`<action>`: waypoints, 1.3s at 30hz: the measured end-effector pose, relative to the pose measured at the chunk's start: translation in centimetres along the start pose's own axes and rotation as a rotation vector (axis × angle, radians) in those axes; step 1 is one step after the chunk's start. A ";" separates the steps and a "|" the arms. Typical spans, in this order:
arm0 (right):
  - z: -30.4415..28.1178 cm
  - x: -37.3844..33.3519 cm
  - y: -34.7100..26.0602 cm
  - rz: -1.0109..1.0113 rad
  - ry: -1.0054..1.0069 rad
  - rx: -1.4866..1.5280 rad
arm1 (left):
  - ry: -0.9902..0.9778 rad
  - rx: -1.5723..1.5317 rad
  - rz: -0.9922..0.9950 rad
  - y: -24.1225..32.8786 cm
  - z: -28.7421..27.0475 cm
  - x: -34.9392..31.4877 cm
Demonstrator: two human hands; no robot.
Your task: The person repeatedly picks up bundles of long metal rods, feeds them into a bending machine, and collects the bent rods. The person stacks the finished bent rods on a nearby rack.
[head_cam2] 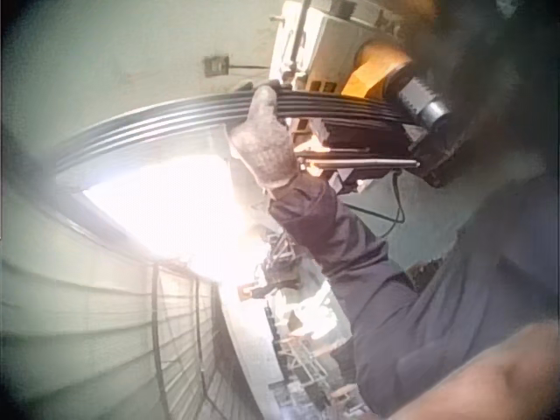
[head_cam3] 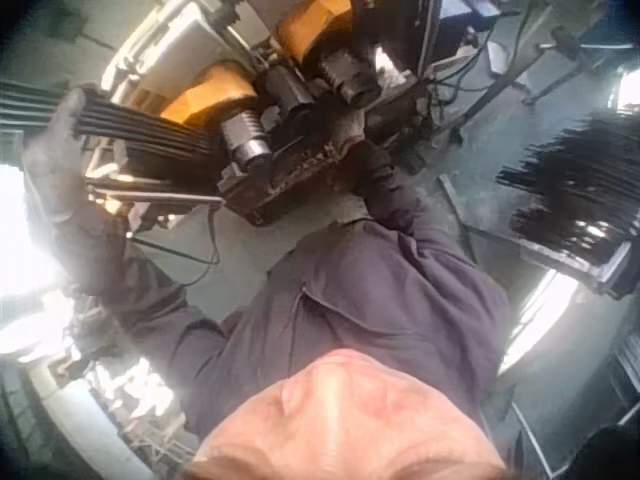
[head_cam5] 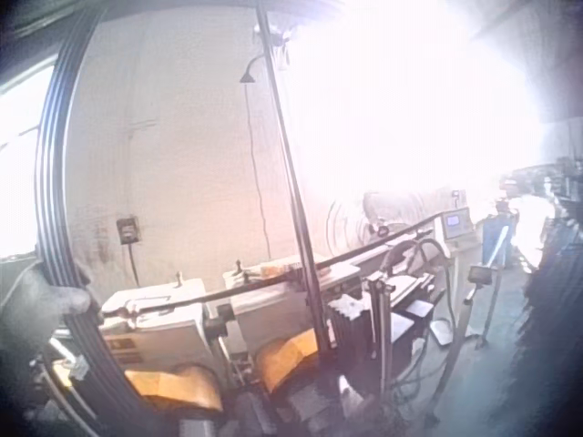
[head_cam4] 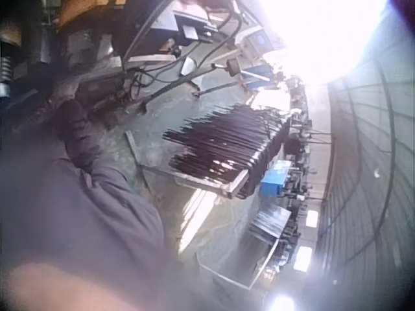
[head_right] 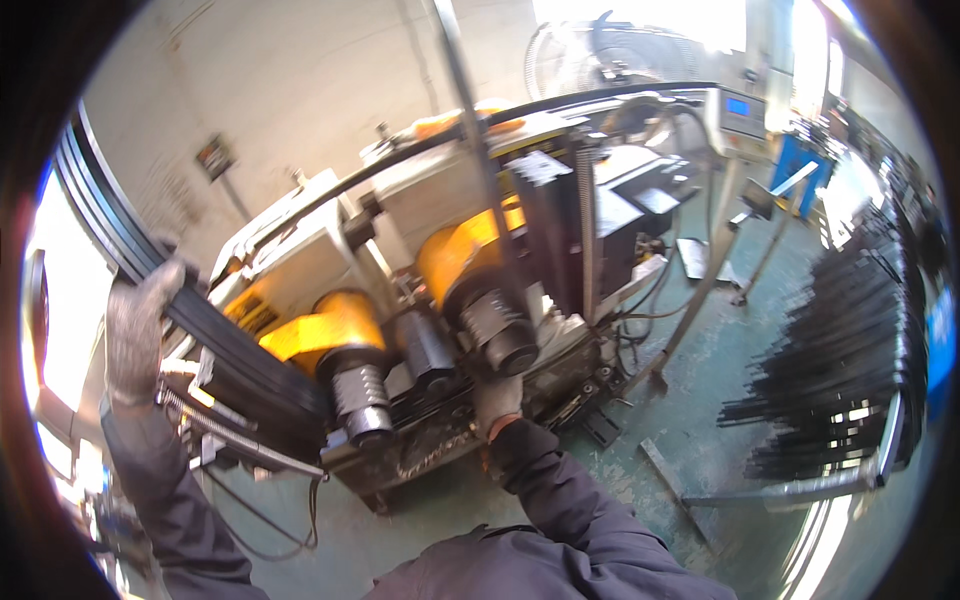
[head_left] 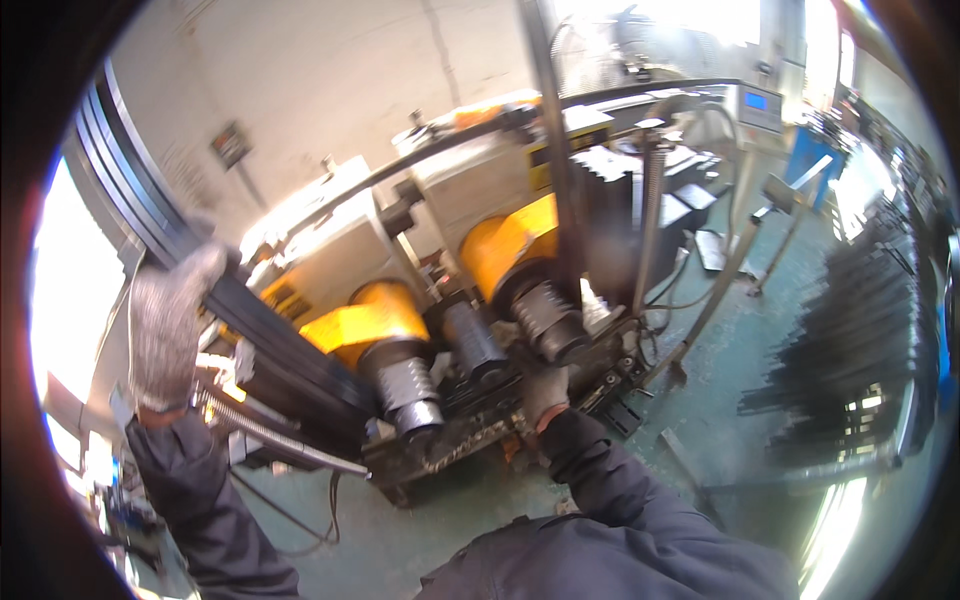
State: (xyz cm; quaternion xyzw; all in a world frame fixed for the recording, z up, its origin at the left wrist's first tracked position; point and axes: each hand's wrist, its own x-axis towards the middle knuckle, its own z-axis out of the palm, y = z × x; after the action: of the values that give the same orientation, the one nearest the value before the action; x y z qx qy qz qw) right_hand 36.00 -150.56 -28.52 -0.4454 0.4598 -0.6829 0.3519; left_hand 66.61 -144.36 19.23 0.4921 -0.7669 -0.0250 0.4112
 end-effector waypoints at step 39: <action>-4.5 -1.2 -7.5 -0.205 -0.421 -0.586 | 0.091 1.017 0.556 5.6 -1.5 -8.2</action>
State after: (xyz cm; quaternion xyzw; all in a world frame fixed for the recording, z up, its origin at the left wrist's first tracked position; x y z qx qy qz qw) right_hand 31.68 -145.57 -22.60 -0.7017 0.5063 -0.4474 0.2260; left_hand 64.94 -134.55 17.78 0.4086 -0.7644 0.4766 0.1470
